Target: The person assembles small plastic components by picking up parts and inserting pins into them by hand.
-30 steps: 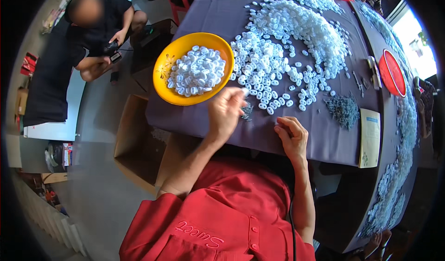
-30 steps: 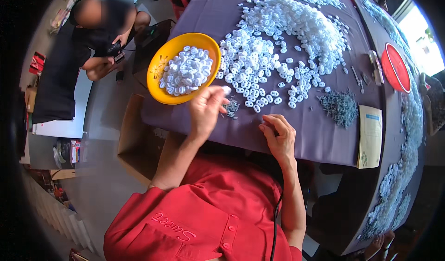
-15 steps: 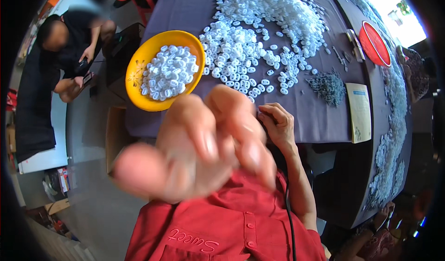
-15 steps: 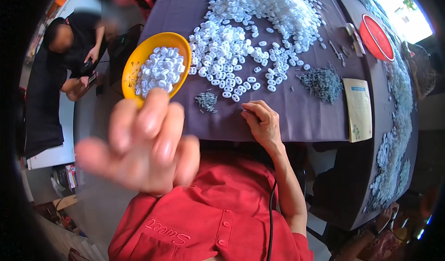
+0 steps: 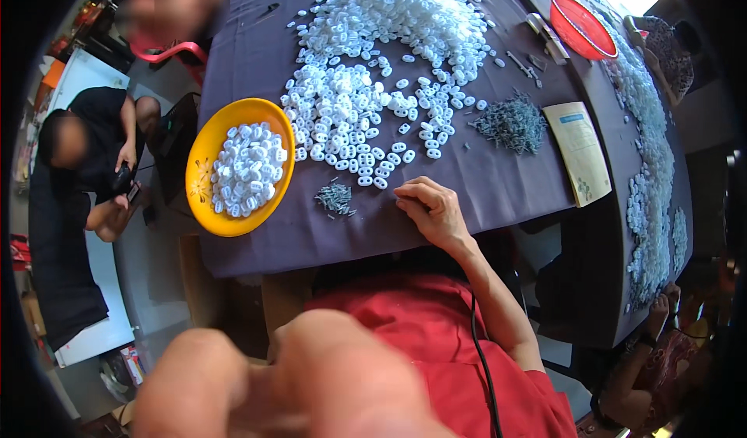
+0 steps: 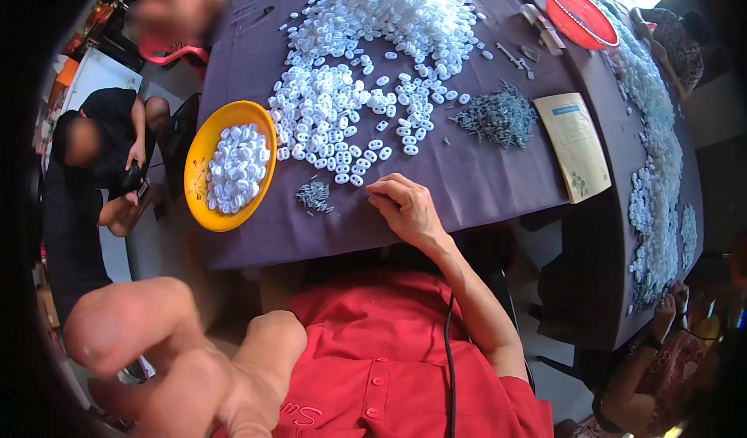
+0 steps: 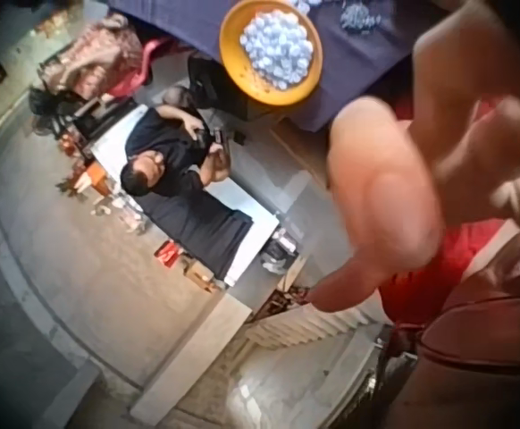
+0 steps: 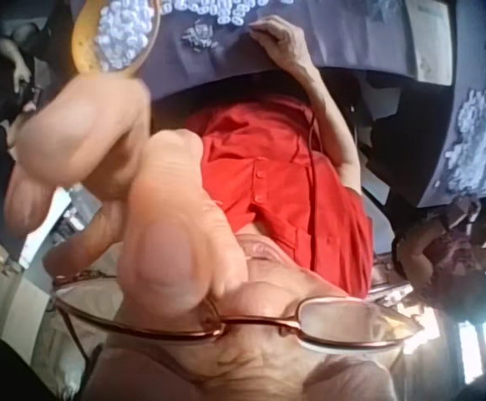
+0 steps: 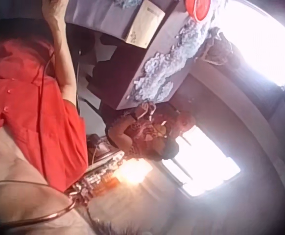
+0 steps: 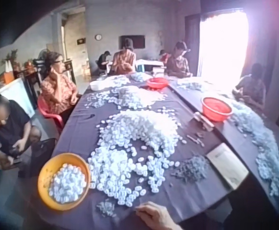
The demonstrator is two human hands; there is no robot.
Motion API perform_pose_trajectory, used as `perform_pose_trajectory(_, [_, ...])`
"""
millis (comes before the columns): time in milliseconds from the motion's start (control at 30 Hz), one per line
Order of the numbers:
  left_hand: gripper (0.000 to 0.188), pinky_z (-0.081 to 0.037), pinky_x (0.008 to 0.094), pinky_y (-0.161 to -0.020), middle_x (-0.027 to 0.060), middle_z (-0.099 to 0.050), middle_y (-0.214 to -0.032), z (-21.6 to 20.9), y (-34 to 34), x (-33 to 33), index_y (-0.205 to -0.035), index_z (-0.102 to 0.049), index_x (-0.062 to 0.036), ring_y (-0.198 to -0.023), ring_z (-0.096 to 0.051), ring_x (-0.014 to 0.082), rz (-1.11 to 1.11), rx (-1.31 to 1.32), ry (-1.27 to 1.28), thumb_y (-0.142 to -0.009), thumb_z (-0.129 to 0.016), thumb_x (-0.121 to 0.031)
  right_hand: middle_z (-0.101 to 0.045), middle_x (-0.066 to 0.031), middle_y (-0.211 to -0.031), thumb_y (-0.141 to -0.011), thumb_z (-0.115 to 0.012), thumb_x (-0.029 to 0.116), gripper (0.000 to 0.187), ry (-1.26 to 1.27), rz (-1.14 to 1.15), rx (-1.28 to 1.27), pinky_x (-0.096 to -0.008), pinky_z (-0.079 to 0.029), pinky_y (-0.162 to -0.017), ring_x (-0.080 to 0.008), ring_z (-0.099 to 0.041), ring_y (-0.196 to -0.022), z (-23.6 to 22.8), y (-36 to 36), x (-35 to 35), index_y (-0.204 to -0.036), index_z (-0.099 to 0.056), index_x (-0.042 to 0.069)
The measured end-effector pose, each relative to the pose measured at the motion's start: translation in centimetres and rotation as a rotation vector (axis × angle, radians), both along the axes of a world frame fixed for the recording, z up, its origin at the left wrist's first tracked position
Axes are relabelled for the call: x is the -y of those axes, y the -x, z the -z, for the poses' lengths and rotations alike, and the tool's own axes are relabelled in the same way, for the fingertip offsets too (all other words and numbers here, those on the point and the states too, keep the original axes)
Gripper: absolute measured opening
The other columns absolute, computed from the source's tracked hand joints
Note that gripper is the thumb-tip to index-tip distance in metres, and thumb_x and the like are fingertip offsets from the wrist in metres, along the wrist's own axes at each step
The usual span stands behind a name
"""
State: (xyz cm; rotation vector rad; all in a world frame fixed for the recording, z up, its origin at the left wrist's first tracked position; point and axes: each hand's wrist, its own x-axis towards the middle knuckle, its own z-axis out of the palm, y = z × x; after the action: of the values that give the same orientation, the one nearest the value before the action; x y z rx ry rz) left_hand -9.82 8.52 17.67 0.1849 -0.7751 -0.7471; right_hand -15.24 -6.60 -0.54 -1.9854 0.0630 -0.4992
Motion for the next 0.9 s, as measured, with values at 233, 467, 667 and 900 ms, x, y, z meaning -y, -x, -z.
perform_pose_trajectory(233, [0.024, -0.035, 0.0329, -0.059, 0.0053, -0.044, -0.093, -0.1, 0.0, 0.3, -0.092, -0.053, -0.0126, -0.075, -0.042, 0.0177, -0.067, 0.036, -0.002, -0.088, -0.052, -0.036, -0.062, -0.0089, -0.083, -0.074, -0.063, -0.001, 0.014, -0.018, -0.002, -0.013, -0.0260, -0.047, -0.061, -0.0183, -0.061, -0.069, -0.3, -0.1, 0.2, -0.088, -0.062, 0.001])
perform_pose_trajectory(467, [0.021, -0.033, 0.0317, -0.056, 0.0048, -0.045, -0.090, -0.9, -0.4, 1.2, -0.094, -0.054, -0.0134, -0.071, -0.041, 0.0169, -0.114, 0.097, 0.068, -0.087, -0.053, -0.034, -0.062, -0.0090, -0.082, -0.074, -0.063, -0.001, 0.012, -0.021, -0.004, 0.007, -0.0262, -0.047, -0.060, -0.0187, -0.062, -0.068, 0.1, -0.3, 0.0, -0.086, -0.063, 0.001])
perform_pose_trajectory(667, [0.020, -0.031, 0.0308, -0.053, 0.0044, -0.046, -0.087, -1.4, -0.2, 0.4, -0.096, -0.054, -0.0141, -0.067, -0.040, 0.0163, -0.183, 0.138, 0.077, -0.087, -0.054, -0.032, -0.062, -0.0091, -0.082, -0.074, -0.063, -0.001, 0.012, -0.020, -0.002, -0.010, -0.0272, -0.047, -0.060, -0.0204, -0.062, -0.069, -0.1, -0.3, 0.2, -0.086, -0.062, 0.001])
perform_pose_trajectory(900, [0.018, -0.030, 0.0296, -0.050, 0.0039, -0.046, -0.084, -1.8, 0.1, -0.4, -0.097, -0.055, -0.0150, -0.063, -0.039, 0.0156, -0.262, 0.183, 0.085, -0.086, -0.054, -0.029, -0.062, -0.0087, -0.082, -0.074, -0.062, -0.003, 0.013, -0.040, 0.006, -0.026, -0.0263, -0.047, -0.060, -0.0189, -0.061, -0.068, -0.3, -0.4, 0.3, -0.087, -0.062, 0.000])
